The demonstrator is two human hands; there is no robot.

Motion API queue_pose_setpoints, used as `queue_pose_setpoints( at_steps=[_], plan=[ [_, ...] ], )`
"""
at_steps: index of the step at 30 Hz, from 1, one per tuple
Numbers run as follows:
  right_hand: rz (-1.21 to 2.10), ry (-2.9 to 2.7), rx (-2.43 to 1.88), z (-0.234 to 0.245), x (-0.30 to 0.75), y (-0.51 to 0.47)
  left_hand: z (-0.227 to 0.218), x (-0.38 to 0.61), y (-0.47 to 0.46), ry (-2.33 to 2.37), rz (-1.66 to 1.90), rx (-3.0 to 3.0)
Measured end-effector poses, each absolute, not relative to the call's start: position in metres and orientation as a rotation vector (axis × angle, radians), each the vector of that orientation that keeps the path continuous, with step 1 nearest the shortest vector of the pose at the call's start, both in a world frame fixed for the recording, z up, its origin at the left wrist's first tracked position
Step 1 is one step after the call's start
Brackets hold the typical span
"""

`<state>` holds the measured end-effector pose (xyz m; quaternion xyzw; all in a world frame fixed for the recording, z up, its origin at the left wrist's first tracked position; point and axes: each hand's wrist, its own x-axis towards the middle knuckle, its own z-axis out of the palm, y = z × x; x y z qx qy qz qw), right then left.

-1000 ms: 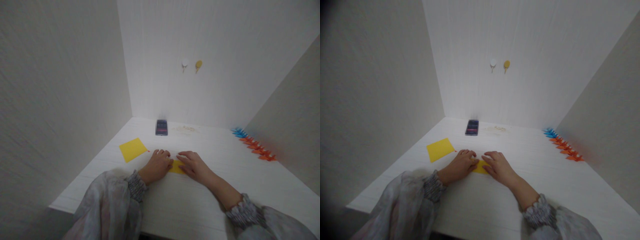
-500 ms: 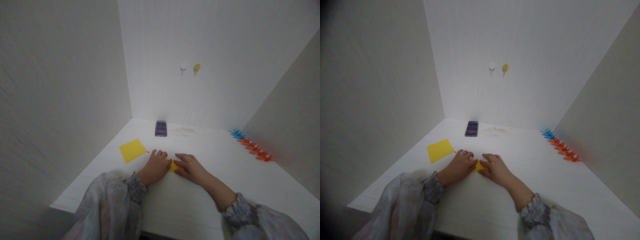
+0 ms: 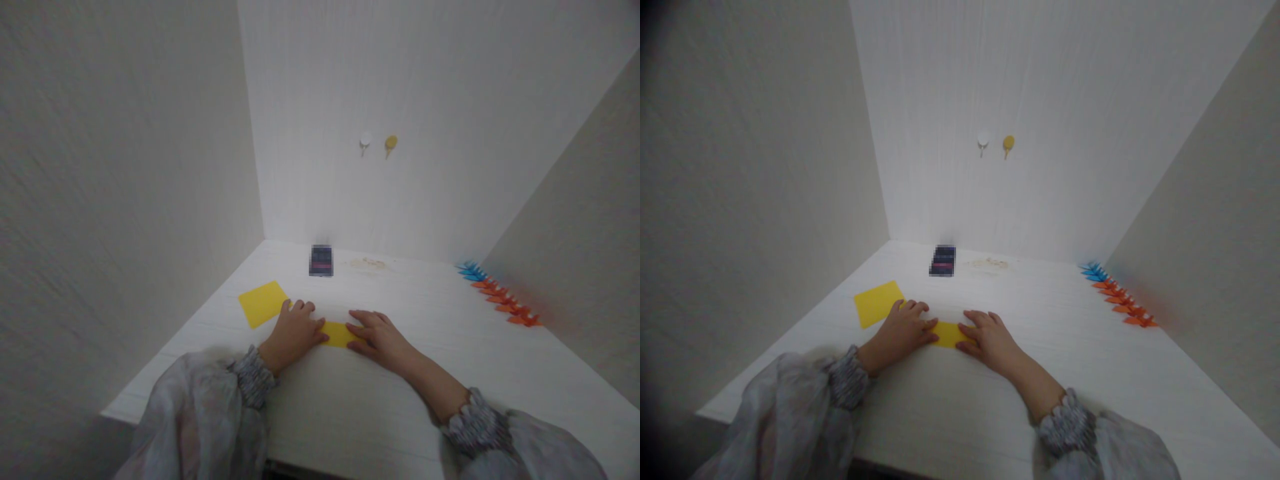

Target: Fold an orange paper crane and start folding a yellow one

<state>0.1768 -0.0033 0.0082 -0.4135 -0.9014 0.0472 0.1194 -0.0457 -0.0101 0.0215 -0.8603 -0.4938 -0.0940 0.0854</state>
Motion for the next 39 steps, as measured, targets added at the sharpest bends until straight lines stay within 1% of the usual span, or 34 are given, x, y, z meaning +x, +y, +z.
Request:
queue_pose_setpoints(
  at_steps=[4, 8, 15, 18, 22, 27, 29, 31, 33, 36, 39],
  plan=[
    [0.150, -2.639, -1.230, 0.008, 0.177, -0.004, 0.024, -0.046, -0.010, -1.503, -0.283, -2.554],
    [0.189, -2.632, -1.243, 0.008, 0.178, -0.003, 0.024, -0.049, -0.009, -1.477, -0.361, -2.609],
    [0.160, -2.631, -1.194, 0.004, 0.177, -0.001, 0.008, -0.039, 0.011, -1.494, -0.798, -2.842],
    [0.140, -2.584, -1.167, 0.001, 0.176, -0.001, 0.006, -0.025, 0.016, -1.623, -0.911, -2.854],
    [0.196, -2.499, -1.158, -0.001, 0.175, -0.001, 0.009, -0.014, 0.017, -1.784, -0.933, -2.855],
    [0.355, -2.335, -1.175, 0.000, 0.174, -0.001, 0.005, -0.016, 0.018, -1.745, -1.132, -2.949],
    [0.464, -2.207, -1.182, 0.000, 0.174, 0.000, 0.002, -0.018, 0.020, -1.804, -1.270, -3.013],
    [0.613, -2.006, -1.218, -0.002, 0.174, 0.003, 0.000, -0.018, 0.022, -1.894, -1.491, -3.025],
    [0.823, -1.742, -1.226, -0.005, 0.175, 0.006, -0.001, -0.018, 0.025, -1.995, -1.767, -2.958],
    [1.148, -1.410, -1.117, -0.004, 0.175, 0.007, -0.001, -0.016, 0.028, -2.172, -2.152, -2.786],
    [1.325, -1.338, -1.046, 0.002, 0.173, 0.003, 0.001, -0.014, 0.026, -2.250, -2.510, -2.648]
  ],
)
